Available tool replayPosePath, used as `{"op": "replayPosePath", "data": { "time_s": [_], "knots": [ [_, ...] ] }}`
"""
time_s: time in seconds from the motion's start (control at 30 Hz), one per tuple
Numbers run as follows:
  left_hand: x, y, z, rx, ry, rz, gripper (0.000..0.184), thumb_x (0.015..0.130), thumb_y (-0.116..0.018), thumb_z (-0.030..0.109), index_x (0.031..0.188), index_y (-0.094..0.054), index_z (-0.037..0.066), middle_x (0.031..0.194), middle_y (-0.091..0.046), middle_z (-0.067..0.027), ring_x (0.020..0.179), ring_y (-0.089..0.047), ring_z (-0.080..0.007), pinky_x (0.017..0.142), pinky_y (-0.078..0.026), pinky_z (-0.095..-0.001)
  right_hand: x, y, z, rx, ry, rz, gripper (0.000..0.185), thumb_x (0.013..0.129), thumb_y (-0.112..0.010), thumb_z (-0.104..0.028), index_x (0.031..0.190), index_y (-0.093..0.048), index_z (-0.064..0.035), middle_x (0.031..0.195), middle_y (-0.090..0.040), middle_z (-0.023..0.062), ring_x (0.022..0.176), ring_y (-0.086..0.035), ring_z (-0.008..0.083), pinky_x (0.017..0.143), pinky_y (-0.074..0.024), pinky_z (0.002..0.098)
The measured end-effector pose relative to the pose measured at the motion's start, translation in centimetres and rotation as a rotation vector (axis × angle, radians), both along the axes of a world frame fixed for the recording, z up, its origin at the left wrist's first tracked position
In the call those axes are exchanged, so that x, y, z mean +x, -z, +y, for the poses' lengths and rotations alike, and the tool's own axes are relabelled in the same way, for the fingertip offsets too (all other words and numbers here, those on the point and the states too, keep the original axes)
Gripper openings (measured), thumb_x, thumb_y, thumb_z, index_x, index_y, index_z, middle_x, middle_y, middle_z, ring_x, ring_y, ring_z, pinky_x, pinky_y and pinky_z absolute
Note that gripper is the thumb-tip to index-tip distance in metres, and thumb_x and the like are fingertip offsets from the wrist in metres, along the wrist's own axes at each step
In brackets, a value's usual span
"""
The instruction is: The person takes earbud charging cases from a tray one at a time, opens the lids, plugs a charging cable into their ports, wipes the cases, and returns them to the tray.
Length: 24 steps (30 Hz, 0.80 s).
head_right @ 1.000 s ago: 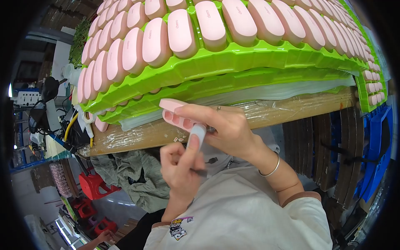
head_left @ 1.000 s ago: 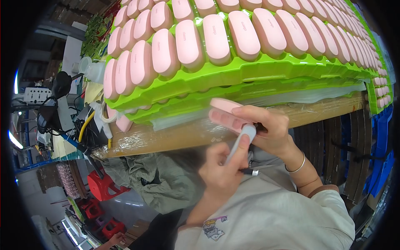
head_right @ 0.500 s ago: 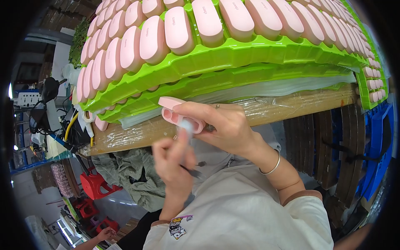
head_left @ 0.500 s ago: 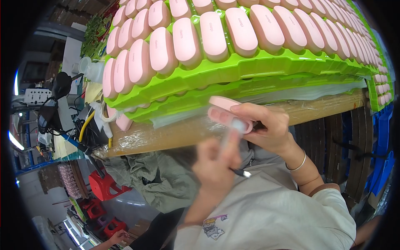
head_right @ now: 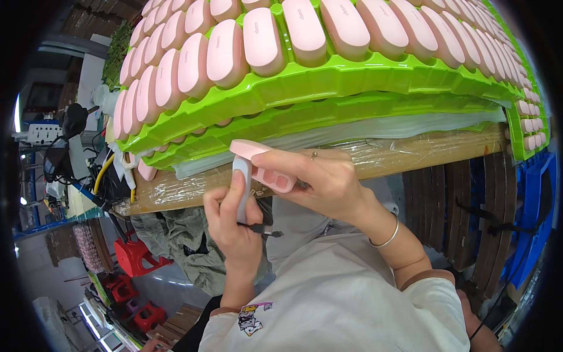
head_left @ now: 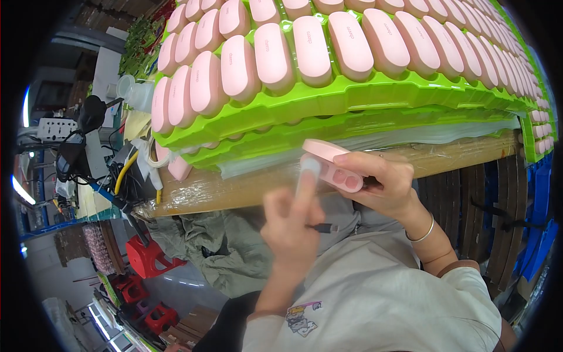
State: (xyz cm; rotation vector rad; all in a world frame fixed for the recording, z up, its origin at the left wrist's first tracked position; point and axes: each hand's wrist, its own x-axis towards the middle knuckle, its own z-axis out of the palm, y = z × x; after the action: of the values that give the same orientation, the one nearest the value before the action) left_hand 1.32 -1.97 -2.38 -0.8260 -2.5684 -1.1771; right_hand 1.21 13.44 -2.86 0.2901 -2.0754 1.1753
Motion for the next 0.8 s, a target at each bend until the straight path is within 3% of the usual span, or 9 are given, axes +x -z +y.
{"op": "replayPosePath", "data": {
  "time_s": [0.07,0.17,0.33,0.37,0.43,0.57,0.63,0.7,0.8],
  "knots": [
    [0.4,-0.4,0.2,-0.015,0.039,0.050,0.046,0.067,-0.058,-0.002,0.108,-0.058,0.019,0.072,-0.044,-0.0009,0.047,-0.049,-0.0086,0.039,-0.042,-0.0214,0.1,0.1,0.5,0.029,-0.017,-0.007,0.042,0.058,-0.073,-0.003,0.096,-0.057,-0.0070,0.072,-0.062,0.0083,0.055,-0.059,0.0155,0.047,-0.0454,0.0240],
    [-0.6,-0.2,-0.3,-0.025,0.000,0.115,0.044,0.070,-0.055,-0.003,0.109,-0.057,0.017,0.074,-0.044,-0.0028,0.046,-0.048,-0.0091,0.040,-0.042,-0.0210,0.2,0.0,0.6,0.030,-0.051,-0.019,0.041,0.059,-0.073,-0.004,0.096,-0.057,-0.0065,0.074,-0.063,0.0082,0.056,-0.059,0.0153,0.048,-0.0460,0.0233],
    [-3.1,-0.1,-2.6,-0.064,-0.297,0.162,0.050,0.066,-0.056,-0.010,0.111,-0.055,0.011,0.077,-0.043,-0.0087,0.063,-0.049,-0.0195,0.050,-0.042,-0.0301,0.0,0.1,0.1,-0.168,-0.027,0.052,0.038,0.060,-0.072,-0.003,0.095,-0.058,-0.0057,0.075,-0.063,0.0083,0.058,-0.061,0.0166,0.052,-0.0476,0.0231],
    [-2.9,-0.3,-2.8,-0.070,-0.293,0.157,0.050,0.066,-0.056,-0.010,0.111,-0.055,0.011,0.077,-0.043,-0.0087,0.063,-0.049,-0.0195,0.050,-0.042,-0.0301,0.1,0.2,0.0,-0.159,-0.021,0.066,0.037,0.060,-0.073,-0.004,0.095,-0.058,-0.0054,0.077,-0.063,0.0088,0.059,-0.061,0.0165,0.052,-0.0479,0.0232],
    [-3.1,-0.7,-3.2,-0.094,-0.294,0.108,0.034,0.078,-0.050,0.002,0.112,-0.051,0.004,0.083,-0.045,-0.0115,0.075,-0.047,-0.0241,0.066,-0.039,-0.0328,0.2,0.1,0.1,-0.144,-0.014,0.080,0.037,0.061,-0.073,-0.004,0.094,-0.058,-0.0050,0.079,-0.063,0.0092,0.060,-0.062,0.0165,0.053,-0.0482,0.0233],
    [-4.0,-0.7,-5.2,-0.243,-0.125,0.247,0.038,0.075,-0.059,0.006,0.112,-0.051,0.005,0.087,-0.050,-0.0118,0.077,-0.050,-0.0267,0.069,-0.041,-0.0346,0.1,-0.2,0.6,-0.133,-0.064,0.095,0.034,0.062,-0.072,-0.002,0.094,-0.058,-0.0047,0.074,-0.063,0.0080,0.059,-0.061,0.0150,0.053,-0.0481,0.0232],
    [-4.5,-0.7,-5.8,-0.249,-0.091,0.254,0.038,0.071,-0.063,0.009,0.108,-0.054,0.005,0.088,-0.052,-0.0115,0.077,-0.051,-0.0269,0.070,-0.042,-0.0347,0.0,0.1,0.6,-0.174,-0.083,0.106,0.033,0.063,-0.071,-0.002,0.093,-0.058,-0.0045,0.072,-0.063,0.0073,0.058,-0.061,0.0145,0.053,-0.0479,0.0230],
    [-5.0,-0.9,-5.9,-0.300,-0.050,0.434,0.029,0.071,-0.064,0.026,0.095,-0.063,0.010,0.078,-0.053,-0.0076,0.068,-0.050,-0.0245,0.058,-0.043,-0.0331,0.0,0.1,0.7,-0.264,-0.167,0.061,0.032,0.064,-0.069,-0.001,0.094,-0.058,-0.0048,0.068,-0.062,0.0065,0.057,-0.060,0.0136,0.053,-0.0477,0.0224],
    [-5.3,-1.1,-5.3,-0.372,-0.010,0.489,0.025,0.067,-0.064,0.024,0.088,-0.065,0.011,0.084,-0.057,-0.0035,0.067,-0.047,-0.0207,0.056,-0.041,-0.0309,0.0,0.3,0.9,-0.258,-0.181,0.038,0.032,0.064,-0.069,-0.001,0.094,-0.059,-0.0055,0.068,-0.062,0.0060,0.057,-0.060,0.0128,0.054,-0.0476,0.0221]
  ]
}}
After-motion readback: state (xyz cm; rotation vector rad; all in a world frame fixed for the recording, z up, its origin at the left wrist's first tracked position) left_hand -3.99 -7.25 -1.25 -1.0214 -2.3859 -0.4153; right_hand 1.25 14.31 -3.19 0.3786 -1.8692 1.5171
